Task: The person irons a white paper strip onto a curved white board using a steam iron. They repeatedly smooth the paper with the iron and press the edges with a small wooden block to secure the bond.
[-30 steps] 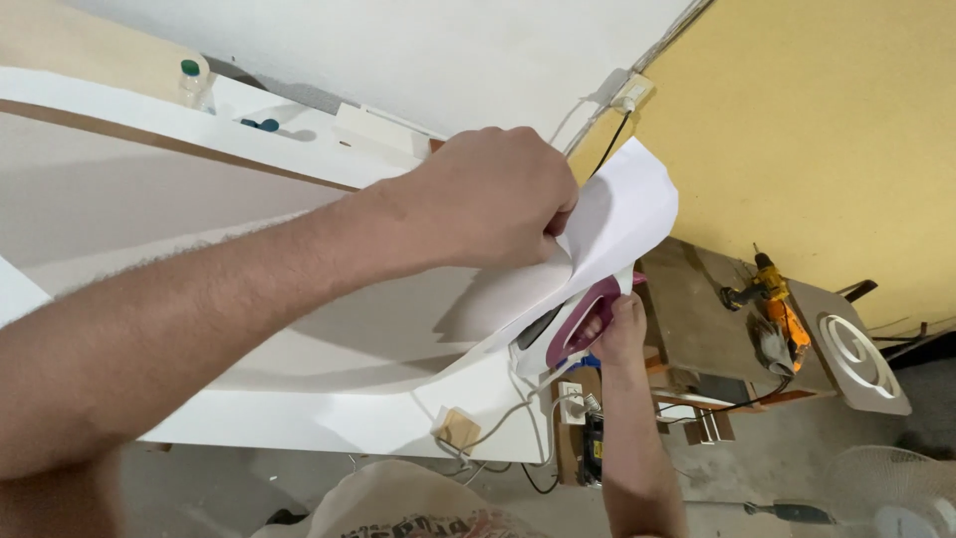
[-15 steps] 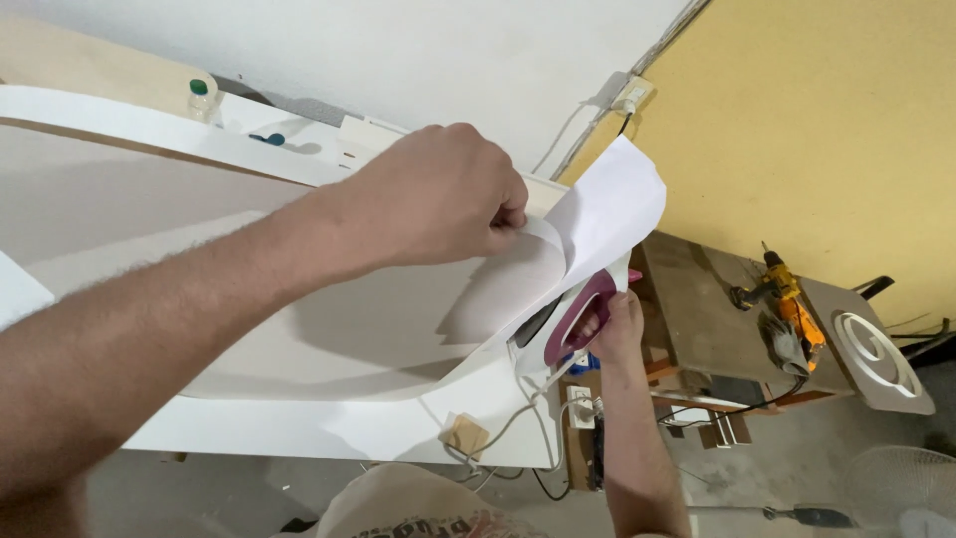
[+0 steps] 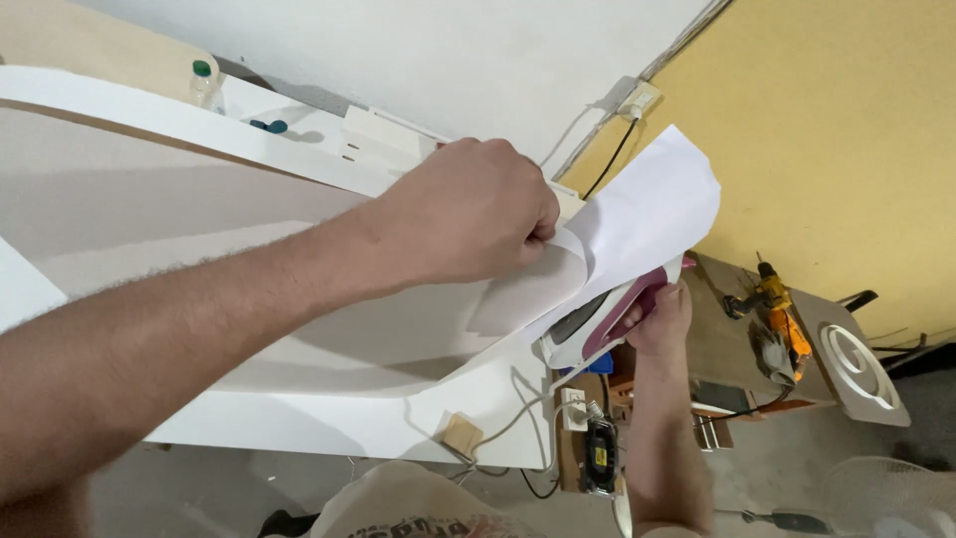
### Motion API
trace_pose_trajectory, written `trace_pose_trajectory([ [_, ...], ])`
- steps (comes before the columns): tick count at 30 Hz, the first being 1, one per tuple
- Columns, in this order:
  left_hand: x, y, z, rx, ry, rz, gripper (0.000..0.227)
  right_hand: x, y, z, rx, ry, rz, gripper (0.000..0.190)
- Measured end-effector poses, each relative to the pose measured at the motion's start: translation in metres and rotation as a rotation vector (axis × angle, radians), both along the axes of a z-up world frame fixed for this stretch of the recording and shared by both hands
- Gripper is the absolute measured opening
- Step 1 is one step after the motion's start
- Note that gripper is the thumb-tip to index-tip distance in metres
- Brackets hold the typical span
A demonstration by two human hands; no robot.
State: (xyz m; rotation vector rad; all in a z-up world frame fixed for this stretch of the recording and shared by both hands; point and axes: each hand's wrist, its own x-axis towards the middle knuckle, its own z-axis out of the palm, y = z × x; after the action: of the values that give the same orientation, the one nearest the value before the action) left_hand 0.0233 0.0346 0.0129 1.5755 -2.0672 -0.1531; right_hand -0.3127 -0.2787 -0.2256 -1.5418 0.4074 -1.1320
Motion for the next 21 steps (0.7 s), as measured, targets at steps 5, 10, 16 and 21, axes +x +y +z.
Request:
trace_pose_trajectory([
  [5,0.004,0.000,0.001,0.001,-0.014,0.003,0.023,-0.002,0.011,0.035,-0.048,0.033,0.014,0.059],
  [10,0.005,-0.007,-0.001,-0.016,-0.026,-0.004,0.018,0.009,0.045,0.096,-0.124,0.120,0.077,0.047],
  [16,0.006,-0.008,-0.002,-0.042,-0.011,-0.005,0.017,0.021,0.067,0.142,-0.238,0.305,0.144,0.053],
  [21,0.008,-0.015,-0.004,-0.047,-0.009,-0.004,0.016,0.023,0.064,0.172,-0.456,0.637,-0.007,0.048],
])
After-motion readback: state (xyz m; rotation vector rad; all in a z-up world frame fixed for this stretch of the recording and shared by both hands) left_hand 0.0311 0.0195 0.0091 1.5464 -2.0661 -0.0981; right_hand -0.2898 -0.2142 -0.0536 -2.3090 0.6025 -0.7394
